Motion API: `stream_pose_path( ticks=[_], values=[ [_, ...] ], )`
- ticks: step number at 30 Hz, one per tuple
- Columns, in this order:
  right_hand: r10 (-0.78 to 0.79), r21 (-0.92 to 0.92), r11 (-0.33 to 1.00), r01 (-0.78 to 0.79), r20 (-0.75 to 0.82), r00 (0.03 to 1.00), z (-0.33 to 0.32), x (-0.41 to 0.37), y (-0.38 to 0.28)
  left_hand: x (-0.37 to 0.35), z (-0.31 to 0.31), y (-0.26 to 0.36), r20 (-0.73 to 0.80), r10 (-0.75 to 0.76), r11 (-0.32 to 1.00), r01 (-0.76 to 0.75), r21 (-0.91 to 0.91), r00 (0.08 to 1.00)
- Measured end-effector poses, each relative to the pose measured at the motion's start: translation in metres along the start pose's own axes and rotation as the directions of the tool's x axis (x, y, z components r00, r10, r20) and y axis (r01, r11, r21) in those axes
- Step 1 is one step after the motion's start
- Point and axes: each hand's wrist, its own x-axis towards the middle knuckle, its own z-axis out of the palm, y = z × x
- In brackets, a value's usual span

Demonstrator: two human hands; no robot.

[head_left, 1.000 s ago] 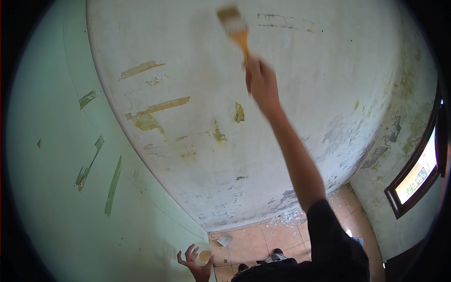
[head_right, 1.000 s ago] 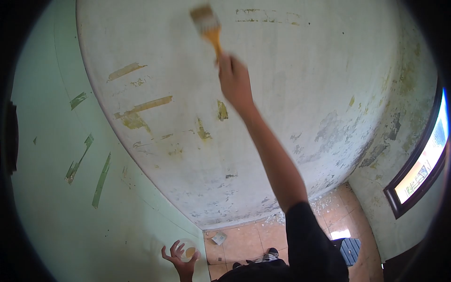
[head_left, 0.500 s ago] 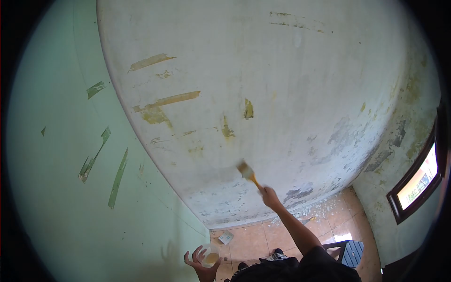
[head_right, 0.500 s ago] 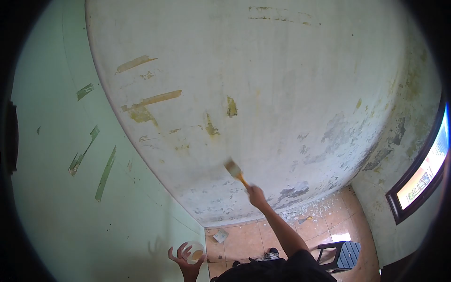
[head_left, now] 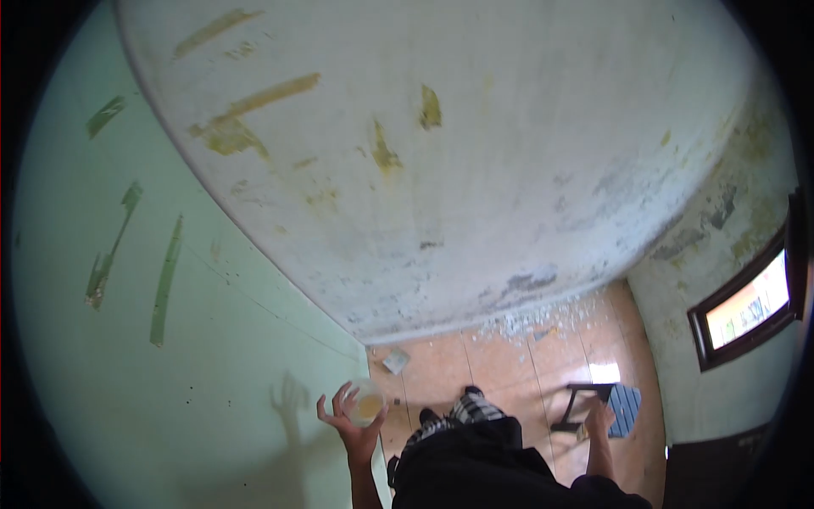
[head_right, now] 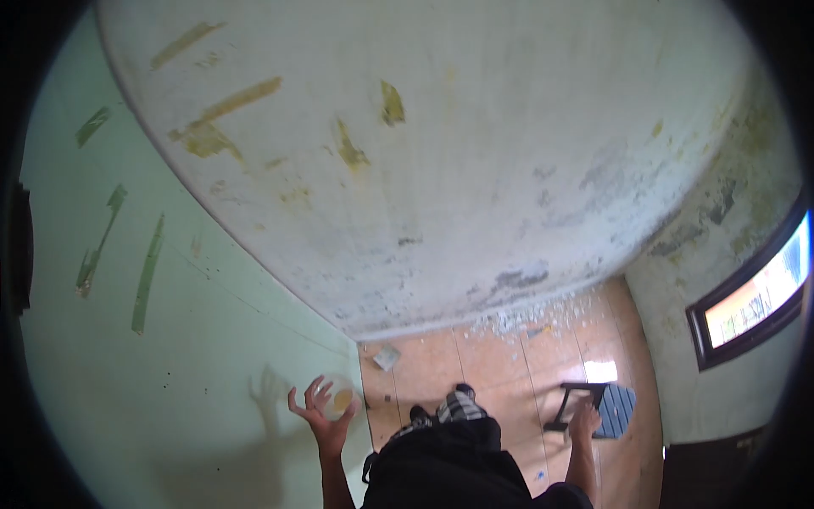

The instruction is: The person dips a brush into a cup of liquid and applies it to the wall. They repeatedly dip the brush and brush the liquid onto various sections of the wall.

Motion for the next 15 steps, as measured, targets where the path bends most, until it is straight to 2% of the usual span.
stream_pose_path(
  ticks=[1,2,3,4,5,6,7,8,9,10,12,15],
  values=[
    [0.05,0.114,0.993,-0.043,-0.053,0.997,0.009,-0.006,0.006,-0.001,0.006,0.001,0.027,-0.026,1.0,0.026,0.016,0.999],
    [0.109,0.229,0.97,-0.083,-0.104,0.989,-0.009,-0.003,-0.006,-0.001,0.013,0.001,0.03,0.003,1.0,-0.003,0.004,1.0],
    [0.136,0.241,0.964,-0.115,-0.073,0.988,-0.053,-0.006,-0.029,-0.001,0.019,0.002,0.034,0.03,1.0,-0.03,-0.008,0.999],
    [0.102,0.217,0.973,-0.075,-0.116,0.988,-0.04,0.006,-0.03,-0.001,0.024,0.002,0.066,-0.001,1.0,0.0,0.009,0.998],
    [0.176,0.254,0.956,-0.148,-0.093,0.98,-0.096,0.005,-0.065,-0.003,0.027,0.001,0.081,0.034,0.999,-0.034,-0.001,0.996],
    [0.126,0.328,0.942,-0.071,-0.151,0.98,-0.096,0.013,-0.071,-0.004,0.031,0.001,0.103,0.074,0.997,-0.073,-0.019,0.992],
    [0.143,0.301,0.95,-0.083,-0.182,0.973,-0.149,0.008,-0.103,-0.005,0.037,0.005,0.122,0.067,0.998,-0.066,-0.014,0.99],
    [0.104,0.328,0.945,-0.017,-0.249,0.963,-0.155,0.016,-0.115,-0.007,0.042,0.008,0.169,0.041,0.999,-0.04,-0.01,0.985],
    [0.015,0.469,0.864,0.186,-0.394,0.919,-0.188,0.008,-0.13,-0.009,0.044,0.01,0.167,0.052,0.999,-0.052,-0.003,0.985],
    [-0.046,0.456,0.837,0.302,-0.49,0.87,-0.211,0.009,-0.143,-0.01,0.047,0.009,0.157,0.073,0.997,-0.073,0.0,0.985],
    [-0.129,0.38,0.7,0.605,-0.766,0.63,-0.251,0.009,-0.166,-0.013,0.052,0.006,0.196,0.072,0.997,-0.075,0.008,0.978],
    [-0.182,0.226,0.568,0.791,-0.903,0.389,-0.283,0.009,-0.191,-0.015,0.054,0.009,0.194,0.042,0.997,-0.054,0.055,0.98]
  ],
)
